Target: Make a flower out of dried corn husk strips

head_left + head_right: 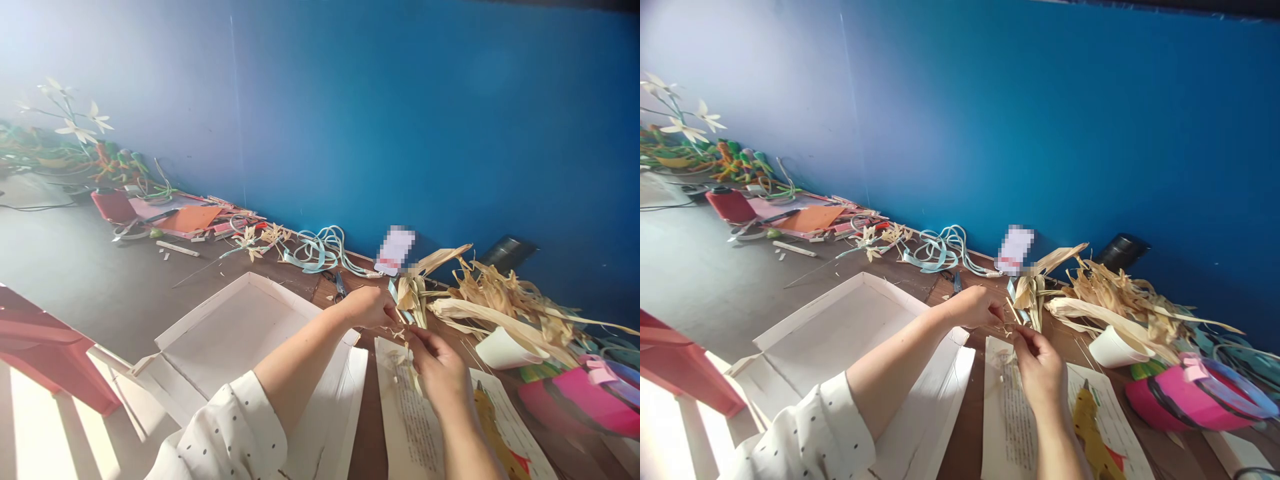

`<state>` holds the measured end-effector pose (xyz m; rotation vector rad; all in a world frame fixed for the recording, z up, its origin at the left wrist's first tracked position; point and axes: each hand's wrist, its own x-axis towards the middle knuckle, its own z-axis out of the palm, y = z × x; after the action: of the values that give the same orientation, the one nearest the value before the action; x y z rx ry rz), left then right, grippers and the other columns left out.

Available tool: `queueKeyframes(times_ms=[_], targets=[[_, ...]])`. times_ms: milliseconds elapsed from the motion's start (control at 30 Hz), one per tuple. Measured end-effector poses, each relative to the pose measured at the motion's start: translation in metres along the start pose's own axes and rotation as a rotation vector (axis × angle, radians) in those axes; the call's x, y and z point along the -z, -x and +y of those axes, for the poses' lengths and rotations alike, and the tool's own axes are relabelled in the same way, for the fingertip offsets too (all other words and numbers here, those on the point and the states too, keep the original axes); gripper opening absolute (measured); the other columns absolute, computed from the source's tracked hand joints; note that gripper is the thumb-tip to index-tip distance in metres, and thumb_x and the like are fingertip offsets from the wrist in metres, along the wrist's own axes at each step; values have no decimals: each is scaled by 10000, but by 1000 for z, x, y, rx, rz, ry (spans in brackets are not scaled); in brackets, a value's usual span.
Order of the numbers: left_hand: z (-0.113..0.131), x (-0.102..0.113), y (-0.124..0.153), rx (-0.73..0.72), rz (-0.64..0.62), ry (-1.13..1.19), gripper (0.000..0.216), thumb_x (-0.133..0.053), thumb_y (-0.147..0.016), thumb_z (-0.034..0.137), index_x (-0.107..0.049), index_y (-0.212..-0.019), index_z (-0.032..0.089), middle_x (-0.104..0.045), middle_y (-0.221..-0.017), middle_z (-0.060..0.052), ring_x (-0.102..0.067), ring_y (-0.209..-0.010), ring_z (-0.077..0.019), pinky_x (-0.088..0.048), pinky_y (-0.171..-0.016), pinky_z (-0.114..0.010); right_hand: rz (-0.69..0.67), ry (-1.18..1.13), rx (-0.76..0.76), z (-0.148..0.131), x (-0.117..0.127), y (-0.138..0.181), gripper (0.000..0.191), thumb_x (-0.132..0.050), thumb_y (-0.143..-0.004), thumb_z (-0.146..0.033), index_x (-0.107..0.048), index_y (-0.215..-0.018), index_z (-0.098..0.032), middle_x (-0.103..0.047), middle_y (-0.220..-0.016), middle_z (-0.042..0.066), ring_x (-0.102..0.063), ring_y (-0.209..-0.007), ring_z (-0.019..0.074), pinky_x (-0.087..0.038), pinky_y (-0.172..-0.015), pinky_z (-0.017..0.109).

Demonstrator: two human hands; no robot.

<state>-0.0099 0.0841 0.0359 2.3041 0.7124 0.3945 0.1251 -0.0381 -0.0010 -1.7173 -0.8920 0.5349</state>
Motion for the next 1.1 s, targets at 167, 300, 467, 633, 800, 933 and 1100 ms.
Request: queueKeyframes(times_ms=[167, 300, 467, 633, 800, 933, 1100], targets=[[4, 0, 1, 30, 14, -9, 193, -671, -683, 289, -734, -833, 185, -693, -788, -12, -573, -716, -128, -366, -585, -205, -31, -103, -43, 6, 0, -2, 367, -743, -631, -464, -704, -868, -186, -577, -557, -31, -439, -463, 105, -341, -436, 226], [6, 0, 2, 37, 29, 5, 198, -683, -675, 307, -726, -821, 179, -687, -781, -12, -567, -704, -126, -387, -605, -204, -48, -202, -85, 13, 0, -4, 385, -774, -629, -455, -695, -888, -182, -513, -523, -56, -394, -447, 81, -313, -416, 202], [7, -4, 2, 3, 44, 87, 181, -684, -672, 291, -718, -810, 177, -689, -790, -3, -576, -723, -122, -410, -627, -194, -33, -298, -89, 17, -2, -7, 373, -787, -635, -428, -690, -897, -181, -453, -491, -73, -361, -437, 66, -279, -400, 186], [7, -9, 0, -94, 40, 140, 199, -644, -725, 272, -724, -883, 182, -702, -822, -4, -592, -751, -119, -423, -666, -189, -2, -342, -106, 17, -3, -8, 399, -804, -605, -431, -681, -891, -180, -442, -479, -81, -357, -424, 61, -281, -393, 184], [8, -11, 0, -180, 54, 99, 199, -595, -769, 252, -727, -904, 189, -710, -855, -3, -595, -770, -115, -419, -687, -188, 12, -278, -102, 15, -1, -6, 391, -792, -608, -465, -674, -853, -183, -451, -461, -79, -372, -413, 66, -293, -385, 183], [9, -12, 0, -177, 41, 65, 201, -603, -773, 276, -731, -909, 203, -715, -869, -2, -598, -770, -118, -418, -679, -190, 4, -229, -99, 14, -1, -5, 410, -766, -628, -507, -659, -856, -183, -540, -494, -48, -411, -412, 68, -308, -373, 173], [11, -10, 1, -149, 39, 33, 213, -591, -765, 268, -732, -917, 220, -713, -864, 6, -594, -775, -121, -415, -675, -195, 12, -298, -105, 10, -2, -5, 469, -803, -556, -520, -662, -825, -163, -616, -555, -9, -457, -437, 70, -345, -376, 162]])
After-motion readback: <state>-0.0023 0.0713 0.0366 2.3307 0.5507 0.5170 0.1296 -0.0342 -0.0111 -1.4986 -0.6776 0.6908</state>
